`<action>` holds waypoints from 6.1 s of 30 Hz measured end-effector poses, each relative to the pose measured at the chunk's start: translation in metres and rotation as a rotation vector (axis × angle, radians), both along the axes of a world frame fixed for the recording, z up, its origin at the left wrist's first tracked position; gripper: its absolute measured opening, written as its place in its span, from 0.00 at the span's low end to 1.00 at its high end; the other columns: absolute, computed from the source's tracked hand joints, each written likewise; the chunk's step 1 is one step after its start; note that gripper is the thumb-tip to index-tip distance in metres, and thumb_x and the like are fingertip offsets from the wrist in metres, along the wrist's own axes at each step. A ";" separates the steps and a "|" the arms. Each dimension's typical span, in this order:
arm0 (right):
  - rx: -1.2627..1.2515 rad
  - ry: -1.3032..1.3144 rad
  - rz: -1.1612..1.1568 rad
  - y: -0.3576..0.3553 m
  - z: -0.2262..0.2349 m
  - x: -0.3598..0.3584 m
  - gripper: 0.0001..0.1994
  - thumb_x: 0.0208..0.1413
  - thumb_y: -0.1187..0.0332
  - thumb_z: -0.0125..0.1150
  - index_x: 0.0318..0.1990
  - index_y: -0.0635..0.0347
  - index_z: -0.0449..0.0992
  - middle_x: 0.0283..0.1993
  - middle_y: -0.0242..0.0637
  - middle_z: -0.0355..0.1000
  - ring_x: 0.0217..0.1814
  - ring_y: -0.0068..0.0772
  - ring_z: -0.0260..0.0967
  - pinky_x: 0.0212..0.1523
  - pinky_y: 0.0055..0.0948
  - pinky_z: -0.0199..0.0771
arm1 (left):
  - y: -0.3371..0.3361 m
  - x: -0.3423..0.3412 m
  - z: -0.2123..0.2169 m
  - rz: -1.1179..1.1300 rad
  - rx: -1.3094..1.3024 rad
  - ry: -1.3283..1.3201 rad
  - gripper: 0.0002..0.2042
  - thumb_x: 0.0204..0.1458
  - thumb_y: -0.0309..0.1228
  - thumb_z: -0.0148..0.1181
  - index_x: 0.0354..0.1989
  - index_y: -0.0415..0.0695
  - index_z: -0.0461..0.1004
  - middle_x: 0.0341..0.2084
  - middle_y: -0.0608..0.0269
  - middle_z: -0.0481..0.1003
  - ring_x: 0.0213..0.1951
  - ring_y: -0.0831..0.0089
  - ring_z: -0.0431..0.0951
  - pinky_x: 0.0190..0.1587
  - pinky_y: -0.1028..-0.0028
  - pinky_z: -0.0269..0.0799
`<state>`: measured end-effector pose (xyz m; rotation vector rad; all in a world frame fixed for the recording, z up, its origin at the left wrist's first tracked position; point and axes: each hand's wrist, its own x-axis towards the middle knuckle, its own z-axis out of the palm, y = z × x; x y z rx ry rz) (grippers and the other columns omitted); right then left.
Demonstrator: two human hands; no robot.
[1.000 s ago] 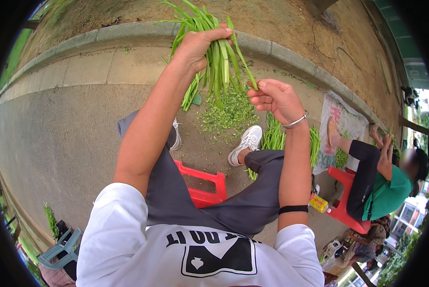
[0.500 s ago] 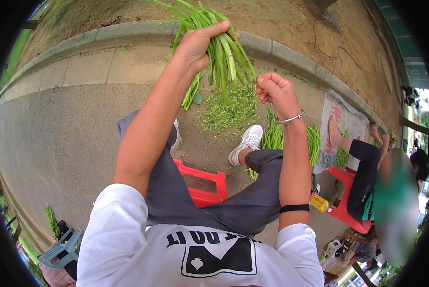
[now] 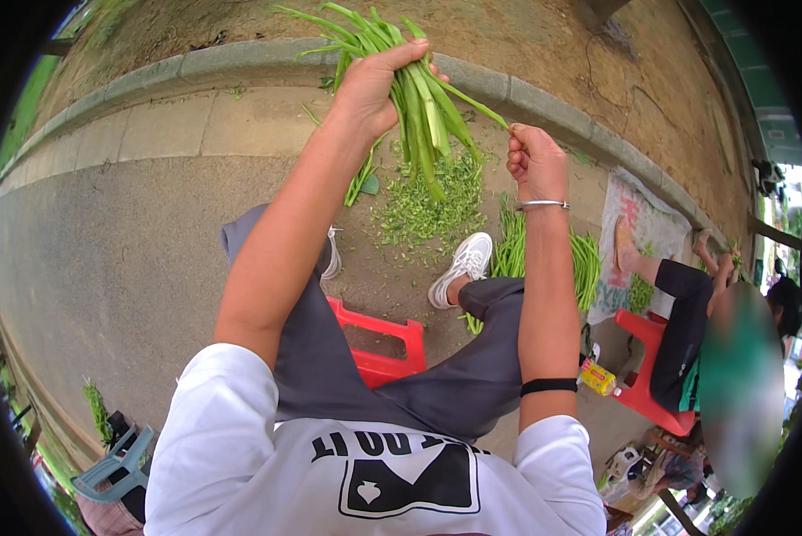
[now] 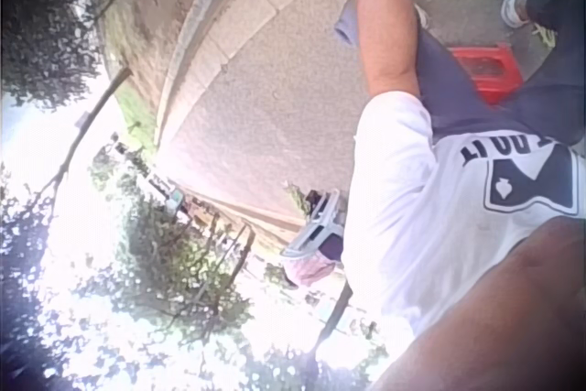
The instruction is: The person sits on a red stool and plucks leaves and tender stems from a bunch of green vegetables by hand, accumulating the processed parts on the ground between their legs.
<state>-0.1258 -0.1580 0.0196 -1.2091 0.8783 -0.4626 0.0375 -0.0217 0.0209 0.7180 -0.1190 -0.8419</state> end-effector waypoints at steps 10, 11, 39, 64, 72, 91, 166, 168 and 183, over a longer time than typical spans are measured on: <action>-0.132 0.009 0.082 -0.014 0.019 -0.028 0.05 0.47 0.70 0.61 0.32 0.59 0.74 0.25 0.29 0.71 0.22 0.14 0.66 0.20 0.12 0.62 | 0.014 0.020 0.006 0.009 -0.124 0.180 0.05 0.48 0.24 0.55 0.30 0.39 0.66 0.22 0.59 0.69 0.25 0.70 0.72 0.35 0.67 0.72; -0.180 0.041 0.127 -0.010 0.021 -0.029 0.06 0.47 0.71 0.61 0.32 0.59 0.74 0.25 0.29 0.72 0.23 0.14 0.67 0.21 0.12 0.62 | 0.014 0.020 0.006 0.025 -0.118 0.185 0.05 0.48 0.24 0.55 0.30 0.39 0.65 0.22 0.59 0.69 0.25 0.70 0.72 0.34 0.68 0.72; -0.387 -0.001 0.439 0.028 0.014 -0.013 0.09 0.53 0.67 0.56 0.38 0.62 0.76 0.26 0.25 0.70 0.25 0.13 0.63 0.24 0.14 0.63 | 0.008 0.015 0.005 -0.012 -0.094 0.213 0.05 0.44 0.25 0.55 0.27 0.38 0.66 0.21 0.61 0.69 0.21 0.73 0.69 0.27 0.73 0.69; -0.108 0.088 0.747 0.028 0.024 -0.011 0.08 0.49 0.68 0.57 0.28 0.63 0.76 0.22 0.28 0.70 0.21 0.13 0.62 0.22 0.16 0.63 | 0.011 0.003 0.015 -0.195 -0.127 0.134 0.05 0.44 0.27 0.53 0.25 0.42 0.63 0.19 0.66 0.64 0.19 0.77 0.62 0.23 0.77 0.63; -0.169 0.047 0.439 0.025 0.012 -0.004 0.05 0.45 0.71 0.55 0.25 0.62 0.76 0.20 0.27 0.67 0.20 0.14 0.59 0.21 0.16 0.60 | 0.009 0.005 0.015 -0.130 -0.129 0.198 0.06 0.43 0.26 0.52 0.22 0.44 0.60 0.16 0.67 0.61 0.18 0.78 0.61 0.21 0.77 0.62; -0.325 0.113 0.047 -0.012 0.022 -0.028 0.07 0.46 0.69 0.62 0.28 0.63 0.77 0.22 0.29 0.70 0.20 0.14 0.62 0.21 0.15 0.63 | 0.018 0.017 0.012 -0.034 -0.203 0.310 0.05 0.43 0.24 0.51 0.23 0.41 0.61 0.18 0.65 0.64 0.18 0.77 0.63 0.21 0.76 0.65; -0.717 -0.074 0.418 0.045 0.008 -0.008 0.07 0.48 0.72 0.60 0.34 0.65 0.76 0.29 0.35 0.71 0.28 0.21 0.68 0.29 0.18 0.68 | 0.005 0.012 0.003 0.196 -0.024 0.311 0.06 0.40 0.19 0.55 0.23 0.38 0.63 0.18 0.59 0.67 0.19 0.69 0.69 0.23 0.73 0.71; -0.723 -0.060 0.408 0.045 0.010 -0.008 0.06 0.48 0.72 0.59 0.33 0.66 0.75 0.29 0.35 0.71 0.27 0.21 0.68 0.29 0.19 0.68 | 0.004 0.012 0.003 0.195 -0.029 0.316 0.06 0.40 0.19 0.55 0.23 0.38 0.63 0.18 0.59 0.67 0.18 0.69 0.69 0.23 0.73 0.71; -0.276 -0.114 0.161 0.036 0.005 0.000 0.05 0.48 0.72 0.57 0.30 0.65 0.75 0.23 0.30 0.71 0.22 0.16 0.64 0.24 0.16 0.65 | 0.003 0.010 0.005 0.192 -0.024 0.349 0.06 0.39 0.20 0.54 0.23 0.38 0.62 0.16 0.57 0.68 0.16 0.70 0.67 0.21 0.74 0.69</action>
